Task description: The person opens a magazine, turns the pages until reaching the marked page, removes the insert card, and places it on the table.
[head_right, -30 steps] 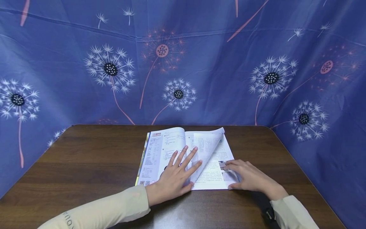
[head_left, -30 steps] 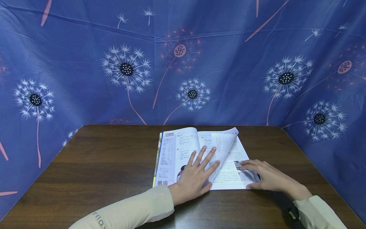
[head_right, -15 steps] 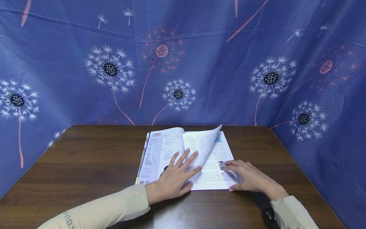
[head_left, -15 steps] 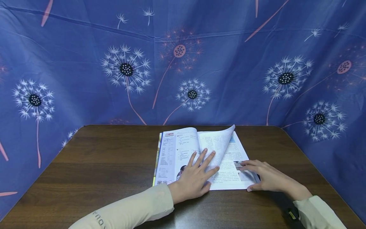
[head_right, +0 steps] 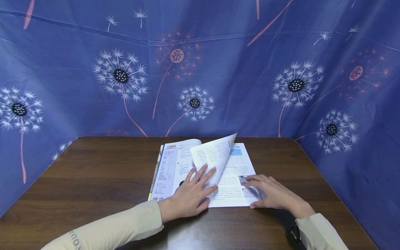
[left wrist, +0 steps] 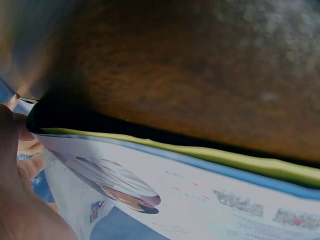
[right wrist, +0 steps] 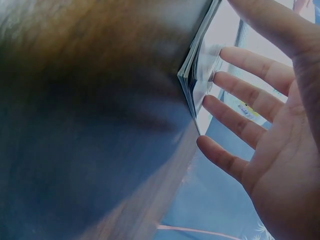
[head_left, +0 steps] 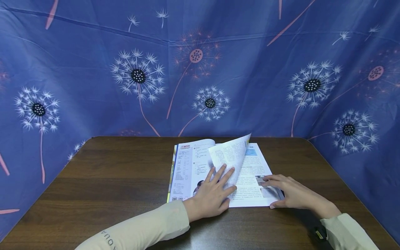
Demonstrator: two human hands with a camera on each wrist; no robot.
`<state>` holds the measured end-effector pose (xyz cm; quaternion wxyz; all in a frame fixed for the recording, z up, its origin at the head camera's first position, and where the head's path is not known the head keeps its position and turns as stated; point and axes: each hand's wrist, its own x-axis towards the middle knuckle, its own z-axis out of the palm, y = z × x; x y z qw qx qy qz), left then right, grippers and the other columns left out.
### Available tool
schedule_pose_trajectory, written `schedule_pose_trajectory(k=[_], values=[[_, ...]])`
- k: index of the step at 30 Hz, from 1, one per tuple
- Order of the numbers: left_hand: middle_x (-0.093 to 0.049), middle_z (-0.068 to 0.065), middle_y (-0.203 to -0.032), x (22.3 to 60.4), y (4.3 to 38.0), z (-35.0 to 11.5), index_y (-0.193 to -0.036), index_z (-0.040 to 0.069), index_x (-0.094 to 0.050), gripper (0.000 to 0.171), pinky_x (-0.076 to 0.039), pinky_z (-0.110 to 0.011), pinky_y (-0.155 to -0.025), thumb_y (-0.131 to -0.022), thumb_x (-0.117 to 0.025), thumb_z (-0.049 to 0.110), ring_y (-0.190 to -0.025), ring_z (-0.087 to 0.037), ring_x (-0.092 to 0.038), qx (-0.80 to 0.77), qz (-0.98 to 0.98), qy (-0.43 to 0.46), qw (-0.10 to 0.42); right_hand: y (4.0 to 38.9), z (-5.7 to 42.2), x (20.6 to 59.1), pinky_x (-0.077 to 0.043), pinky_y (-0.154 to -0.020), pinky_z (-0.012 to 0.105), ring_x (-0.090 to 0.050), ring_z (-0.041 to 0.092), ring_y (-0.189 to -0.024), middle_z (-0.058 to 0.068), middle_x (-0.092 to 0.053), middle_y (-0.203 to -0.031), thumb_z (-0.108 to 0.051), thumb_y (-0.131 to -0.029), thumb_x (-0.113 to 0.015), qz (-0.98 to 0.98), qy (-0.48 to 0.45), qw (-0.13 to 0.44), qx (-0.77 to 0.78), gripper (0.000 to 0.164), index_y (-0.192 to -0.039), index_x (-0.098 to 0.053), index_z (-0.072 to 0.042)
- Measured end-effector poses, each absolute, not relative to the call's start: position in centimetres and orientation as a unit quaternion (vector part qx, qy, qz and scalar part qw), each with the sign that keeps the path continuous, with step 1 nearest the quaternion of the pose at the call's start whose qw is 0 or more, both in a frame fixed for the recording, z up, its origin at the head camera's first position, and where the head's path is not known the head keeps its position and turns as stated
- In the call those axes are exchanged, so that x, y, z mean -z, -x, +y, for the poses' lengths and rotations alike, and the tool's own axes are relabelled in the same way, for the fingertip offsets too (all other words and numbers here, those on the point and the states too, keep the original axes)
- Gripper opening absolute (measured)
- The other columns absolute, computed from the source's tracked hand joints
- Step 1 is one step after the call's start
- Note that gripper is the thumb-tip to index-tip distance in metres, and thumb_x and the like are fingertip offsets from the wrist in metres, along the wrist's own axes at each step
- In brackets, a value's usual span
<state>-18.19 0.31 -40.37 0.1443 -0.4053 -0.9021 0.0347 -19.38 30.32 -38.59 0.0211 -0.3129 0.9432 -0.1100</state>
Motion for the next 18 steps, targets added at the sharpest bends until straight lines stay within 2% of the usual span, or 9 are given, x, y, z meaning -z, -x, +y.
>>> schedule_pose_trajectory(k=[7,14,18], values=[[-0.018,-0.009,-0.152,40.33,18.19,0.19,-0.123,0.027,-0.048,0.039,-0.018,-0.052,-0.110,-0.089,-0.043,0.046,-0.141,-0.030,-0.011,-0.052,-0.895,0.411,0.164,19.42,30.28,38.55,-0.042,-0.081,0.055,-0.050,0.033,-0.112,0.009,-0.056,-0.124,-0.048,-0.065,-0.075,0.942,0.316,0.014,0.115,0.062,-0.118,-0.061,-0.019],[-0.036,-0.004,-0.144,40.38,18.19,0.17,-0.119,0.025,-0.048,0.039,-0.021,-0.050,-0.109,-0.089,-0.043,0.049,-0.138,-0.027,-0.023,-0.070,-0.887,0.421,0.176,19.42,30.44,38.62,-0.041,-0.083,0.055,-0.049,0.034,-0.114,0.009,-0.055,-0.126,-0.046,-0.066,-0.075,0.943,0.311,0.029,0.118,0.060,-0.118,-0.062,-0.019],[-0.040,-0.003,-0.141,40.41,18.16,0.18,-0.118,0.024,-0.048,0.038,-0.021,-0.049,-0.109,-0.089,-0.043,0.048,-0.138,-0.025,-0.025,-0.069,-0.885,0.427,0.174,19.46,30.55,38.55,-0.041,-0.083,0.056,-0.049,0.035,-0.115,0.010,-0.055,-0.127,-0.046,-0.067,-0.074,0.942,0.314,0.031,0.114,0.059,-0.118,-0.062,-0.019]])
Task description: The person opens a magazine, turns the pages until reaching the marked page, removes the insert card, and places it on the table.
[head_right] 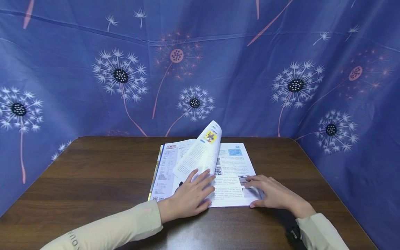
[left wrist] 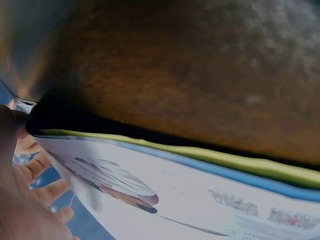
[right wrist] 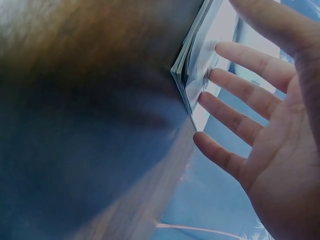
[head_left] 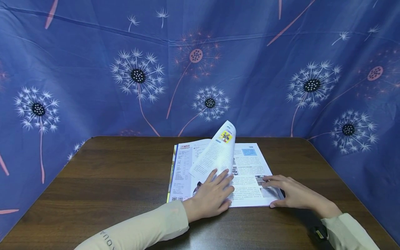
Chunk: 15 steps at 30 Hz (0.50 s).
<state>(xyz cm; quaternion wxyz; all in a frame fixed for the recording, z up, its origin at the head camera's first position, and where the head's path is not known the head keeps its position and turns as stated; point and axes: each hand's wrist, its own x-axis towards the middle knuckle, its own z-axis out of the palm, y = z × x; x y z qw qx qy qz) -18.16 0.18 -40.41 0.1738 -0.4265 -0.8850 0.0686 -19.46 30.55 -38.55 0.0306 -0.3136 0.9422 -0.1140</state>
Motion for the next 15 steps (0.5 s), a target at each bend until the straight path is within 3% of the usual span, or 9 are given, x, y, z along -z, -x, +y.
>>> schedule_pose_trajectory(k=[7,15], values=[[-0.048,-0.002,-0.133,40.59,18.20,0.11,-0.114,0.023,-0.051,0.037,-0.024,-0.048,-0.107,-0.089,-0.042,0.049,-0.133,-0.025,-0.034,-0.071,-0.883,0.428,0.178,19.54,30.59,38.34,-0.039,-0.085,0.057,-0.048,0.035,-0.116,0.009,-0.054,-0.128,-0.046,-0.070,-0.072,0.943,0.309,0.044,0.116,0.054,-0.115,-0.063,-0.018],[-0.057,-0.002,-0.119,40.62,18.33,0.08,-0.110,0.022,-0.055,0.036,-0.026,-0.046,-0.106,-0.089,-0.043,0.049,-0.125,-0.024,-0.043,-0.064,-0.889,0.419,0.175,19.53,30.49,38.21,-0.040,-0.084,0.056,-0.049,0.035,-0.115,0.009,-0.055,-0.127,-0.032,-0.073,-0.073,0.941,0.310,0.044,0.129,0.039,-0.110,-0.065,-0.020]])
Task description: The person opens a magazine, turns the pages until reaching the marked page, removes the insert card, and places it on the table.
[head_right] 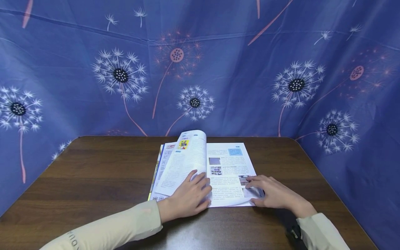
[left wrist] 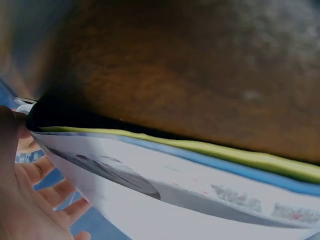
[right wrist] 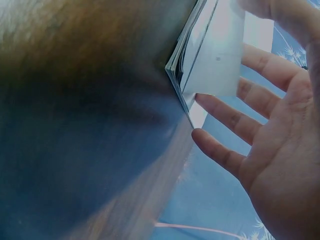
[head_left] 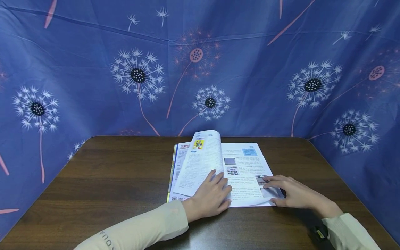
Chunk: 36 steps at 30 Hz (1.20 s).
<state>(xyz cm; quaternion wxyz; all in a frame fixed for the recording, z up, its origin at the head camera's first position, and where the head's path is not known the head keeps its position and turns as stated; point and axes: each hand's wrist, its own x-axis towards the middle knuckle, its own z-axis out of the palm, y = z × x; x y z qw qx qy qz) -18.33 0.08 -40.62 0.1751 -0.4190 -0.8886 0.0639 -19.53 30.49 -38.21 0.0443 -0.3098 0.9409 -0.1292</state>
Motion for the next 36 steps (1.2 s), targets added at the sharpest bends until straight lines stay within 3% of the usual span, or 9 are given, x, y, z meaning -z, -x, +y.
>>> schedule_pose_trajectory(k=[9,26,36], values=[[-0.060,-0.001,-0.105,40.6,18.2,0.1,-0.105,0.020,-0.058,0.036,-0.035,-0.040,-0.095,-0.089,-0.043,0.048,-0.107,-0.020,-0.054,-0.053,-0.897,0.406,0.164,19.5,30.6,38.4,-0.041,-0.084,0.056,-0.052,0.034,-0.113,0.009,-0.057,-0.125,-0.020,-0.072,-0.072,0.938,0.322,0.025,0.123,0.039,-0.110,-0.066,-0.017],[-0.059,0.000,-0.099,40.8,18.1,0.3,-0.106,0.020,-0.056,0.049,-0.039,-0.039,-0.086,-0.085,-0.041,0.062,-0.098,-0.023,-0.055,-0.048,-0.898,0.402,0.173,20.3,30.5,38.2,-0.049,-0.072,0.037,-0.061,0.011,-0.088,-0.006,-0.067,-0.097,-0.015,-0.066,-0.076,0.922,0.358,-0.113,0.097,0.029,-0.094,-0.070,-0.016],[-0.058,0.000,-0.092,40.7,17.9,0.9,-0.103,0.018,-0.057,0.057,-0.040,-0.041,-0.084,-0.082,-0.039,0.068,-0.089,-0.023,-0.054,-0.052,-0.903,0.392,0.167,20.4,30.5,37.5,-0.046,-0.076,0.044,-0.062,0.017,-0.089,-0.002,-0.068,-0.096,-0.015,-0.065,-0.076,0.925,0.340,-0.147,0.085,0.028,-0.092,-0.070,-0.015]])
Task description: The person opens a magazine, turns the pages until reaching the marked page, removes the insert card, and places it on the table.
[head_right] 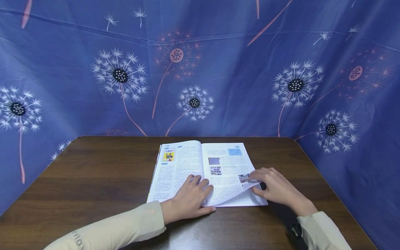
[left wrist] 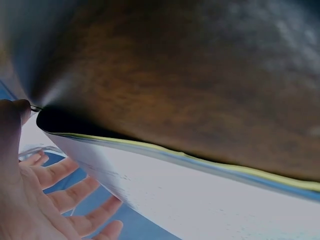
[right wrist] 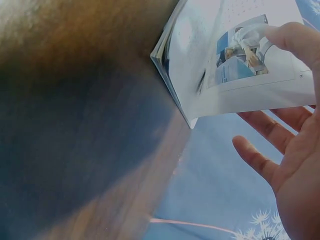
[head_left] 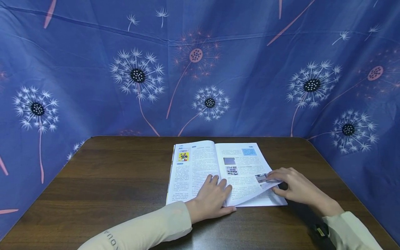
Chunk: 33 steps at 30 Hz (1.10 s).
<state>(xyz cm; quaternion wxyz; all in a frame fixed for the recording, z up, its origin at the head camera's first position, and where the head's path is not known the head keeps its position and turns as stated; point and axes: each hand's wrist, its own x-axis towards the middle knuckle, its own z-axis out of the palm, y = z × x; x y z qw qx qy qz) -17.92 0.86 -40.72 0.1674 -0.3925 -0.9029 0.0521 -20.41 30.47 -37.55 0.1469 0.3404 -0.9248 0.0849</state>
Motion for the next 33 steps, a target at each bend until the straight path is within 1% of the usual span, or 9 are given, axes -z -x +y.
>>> schedule_pose_trajectory(k=[4,10,17,23,26,30,33], values=[[-0.058,-0.001,-0.091,40.66,17.90,1.06,-0.103,0.018,-0.058,0.058,-0.040,-0.042,-0.085,-0.083,-0.037,0.068,-0.088,-0.023,-0.055,-0.058,-0.906,0.388,0.160,20.35,30.35,37.25,-0.045,-0.076,0.044,-0.062,0.017,-0.088,-0.002,-0.068,-0.096,-0.015,-0.064,-0.076,-0.924,-0.340,0.154,-0.085,0.027,-0.091,-0.071,-0.015],[-0.057,0.001,-0.085,40.46,17.87,1.21,-0.097,0.018,-0.058,0.056,-0.041,-0.040,-0.083,-0.083,-0.038,0.068,-0.082,-0.022,-0.054,-0.069,-0.904,0.384,0.176,20.35,30.19,37.08,-0.043,-0.076,0.042,-0.062,0.018,-0.089,-0.001,-0.068,-0.096,-0.016,-0.064,-0.076,-0.924,-0.338,0.161,-0.082,0.027,-0.090,-0.071,-0.014],[-0.060,0.000,-0.086,40.27,18.01,1.20,-0.096,0.019,-0.060,0.052,-0.042,-0.041,-0.083,-0.084,-0.040,0.065,-0.083,-0.022,-0.056,-0.070,-0.903,0.384,0.177,20.30,30.20,36.94,-0.043,-0.076,0.044,-0.062,0.019,-0.089,-0.001,-0.068,-0.096,-0.017,-0.064,-0.078,-0.919,-0.343,0.172,-0.086,0.029,-0.093,-0.071,-0.014],[-0.061,0.000,-0.086,40.33,18.11,1.09,-0.094,0.019,-0.061,0.047,-0.041,-0.039,-0.082,-0.086,-0.042,0.061,-0.084,-0.021,-0.055,-0.060,-0.902,0.388,0.179,20.39,30.32,36.98,-0.042,-0.076,0.042,-0.061,0.017,-0.085,-0.003,-0.068,-0.091,-0.017,-0.062,-0.079,-0.914,-0.341,0.203,-0.088,0.029,-0.090,-0.070,-0.013],[-0.061,0.001,-0.086,40.42,18.12,1.04,-0.092,0.019,-0.062,0.045,-0.042,-0.039,-0.080,-0.086,-0.042,0.060,-0.083,-0.020,-0.056,-0.054,-0.900,0.391,0.183,20.53,30.44,37.02,-0.041,-0.075,0.040,-0.060,0.016,-0.084,-0.003,-0.068,-0.089,-0.017,-0.060,-0.079,-0.908,-0.343,0.222,-0.090,0.033,-0.091,-0.069,-0.011],[-0.061,0.001,-0.084,40.46,18.14,1.01,-0.090,0.019,-0.062,0.043,-0.042,-0.037,-0.077,-0.086,-0.044,0.058,-0.081,-0.019,-0.056,-0.048,-0.899,0.393,0.187,20.74,30.60,37.03,-0.040,-0.075,0.039,-0.060,0.017,-0.084,0.001,-0.068,-0.090,-0.017,-0.060,-0.080,-0.904,-0.337,0.246,-0.096,0.038,-0.095,-0.068,-0.007],[-0.061,0.002,-0.084,40.46,18.14,1.02,-0.090,0.019,-0.063,0.041,-0.042,-0.036,-0.075,-0.086,-0.045,0.056,-0.081,-0.019,-0.056,-0.048,-0.899,0.393,0.189,20.85,30.72,36.97,-0.041,-0.077,0.042,-0.060,0.021,-0.088,0.005,-0.067,-0.095,-0.016,-0.060,-0.080,-0.903,-0.327,0.259,-0.105,0.042,-0.098,-0.066,-0.004]])
